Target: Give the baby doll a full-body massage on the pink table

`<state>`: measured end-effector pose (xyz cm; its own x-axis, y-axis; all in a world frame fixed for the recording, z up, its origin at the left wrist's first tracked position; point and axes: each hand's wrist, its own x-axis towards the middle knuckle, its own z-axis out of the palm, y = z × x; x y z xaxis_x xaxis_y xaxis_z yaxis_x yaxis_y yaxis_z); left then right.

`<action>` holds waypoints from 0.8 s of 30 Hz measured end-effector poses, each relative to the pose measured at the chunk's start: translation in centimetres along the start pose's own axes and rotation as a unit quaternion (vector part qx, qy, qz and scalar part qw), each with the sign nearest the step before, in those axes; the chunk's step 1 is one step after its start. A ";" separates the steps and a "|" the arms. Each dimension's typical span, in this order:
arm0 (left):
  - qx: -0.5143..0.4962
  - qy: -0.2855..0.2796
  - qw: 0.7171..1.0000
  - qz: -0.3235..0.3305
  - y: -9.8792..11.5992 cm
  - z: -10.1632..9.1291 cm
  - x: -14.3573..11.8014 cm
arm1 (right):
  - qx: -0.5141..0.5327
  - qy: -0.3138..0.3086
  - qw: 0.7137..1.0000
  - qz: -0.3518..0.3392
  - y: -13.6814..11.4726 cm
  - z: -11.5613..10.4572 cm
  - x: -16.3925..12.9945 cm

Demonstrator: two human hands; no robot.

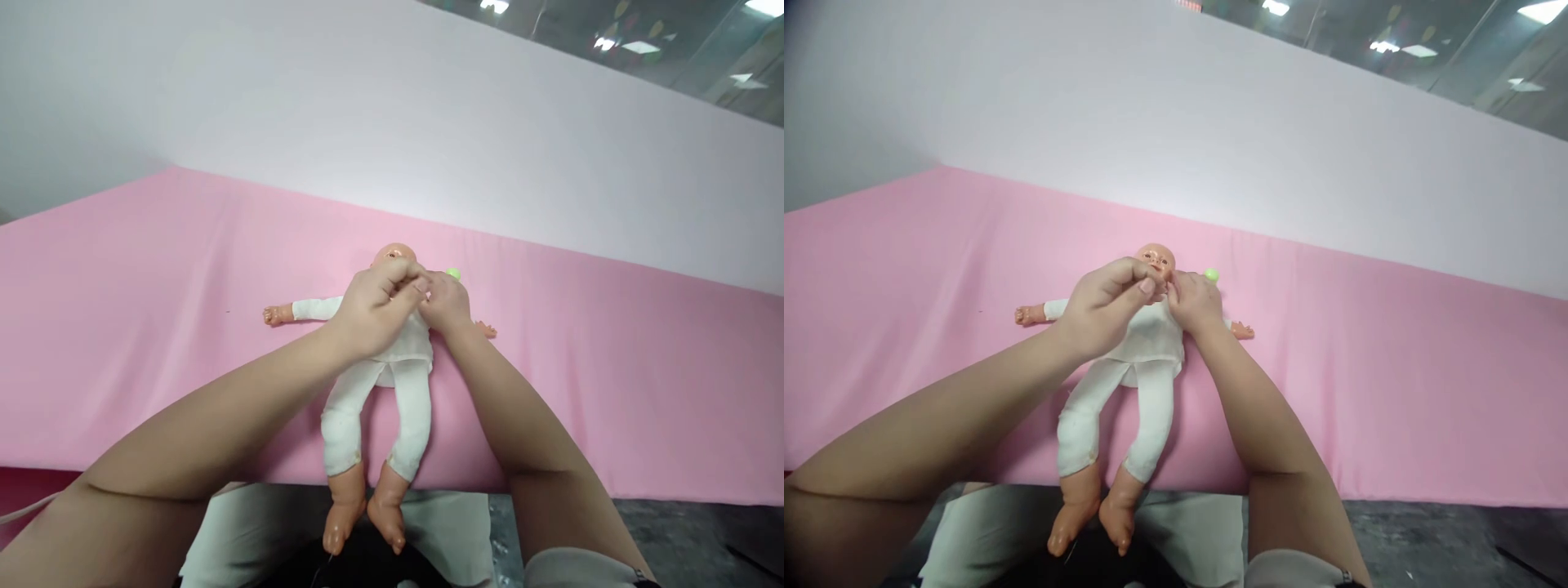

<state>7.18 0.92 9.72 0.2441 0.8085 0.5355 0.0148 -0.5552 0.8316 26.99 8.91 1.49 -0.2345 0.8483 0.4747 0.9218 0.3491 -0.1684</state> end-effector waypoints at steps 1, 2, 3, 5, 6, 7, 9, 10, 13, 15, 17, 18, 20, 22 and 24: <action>-0.042 0.019 0.998 -0.053 -1.0 0.3 0.9 | -0.011 0.017 1.000 0.003 0.6 -0.4 -0.4; -0.077 0.032 0.991 -0.108 -2.0 0.7 1.8 | -0.018 0.035 0.999 0.012 1.3 -0.7 -0.7; -0.104 0.037 0.981 -0.162 -2.9 1.2 2.6 | -0.024 0.052 0.998 0.025 2.1 -1.0 -1.0; -0.163 0.023 0.947 -0.275 -4.4 2.6 4.2 | -0.027 0.061 0.996 0.054 3.5 -1.1 -1.4; -0.186 0.025 0.925 -0.330 -5.0 3.4 5.0 | -0.022 0.050 0.997 0.063 4.1 -1.0 -1.5; -0.200 0.040 0.904 -0.376 -5.5 4.2 5.8 | -0.013 0.030 0.997 0.064 4.6 -0.8 -1.4; -0.236 0.075 0.867 -0.433 -6.4 5.9 7.1 | 0.012 -0.012 0.998 0.065 5.1 -0.3 -1.2; -0.238 0.082 0.860 -0.444 -6.8 6.7 7.7 | 0.024 -0.026 0.997 0.068 5.1 -0.1 -1.1; -0.240 0.106 0.850 -0.458 -7.8 8.5 9.1 | 0.050 -0.031 0.994 0.090 4.9 0.5 -0.7; -0.242 0.119 0.845 -0.462 -8.4 9.2 9.7 | 0.058 -0.025 0.994 0.091 4.8 0.6 -0.5; -0.249 0.128 0.842 -0.461 -8.8 9.6 9.9 | 0.060 -0.020 0.994 0.089 4.7 0.6 -0.4; -0.253 0.131 0.842 -0.458 -9.0 9.7 9.9 | 0.060 -0.018 0.994 0.089 4.7 0.6 -0.4; -0.259 0.135 0.844 -0.449 -9.2 9.7 9.7 | 0.059 -0.013 0.994 0.087 4.7 0.7 -0.4; -0.263 0.137 0.848 -0.439 -9.1 9.3 9.3 | 0.058 -0.009 0.995 0.081 4.7 0.7 -0.5; -0.267 0.139 0.853 -0.427 -8.7 8.5 8.8 | 0.054 -0.006 0.996 0.076 4.7 0.7 -0.6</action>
<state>17.42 11.22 5.99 0.1251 0.9295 -0.3469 -0.3898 0.3675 0.8444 31.29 10.36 -0.14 -0.1003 0.8992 0.4259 0.9085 0.2573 -0.3292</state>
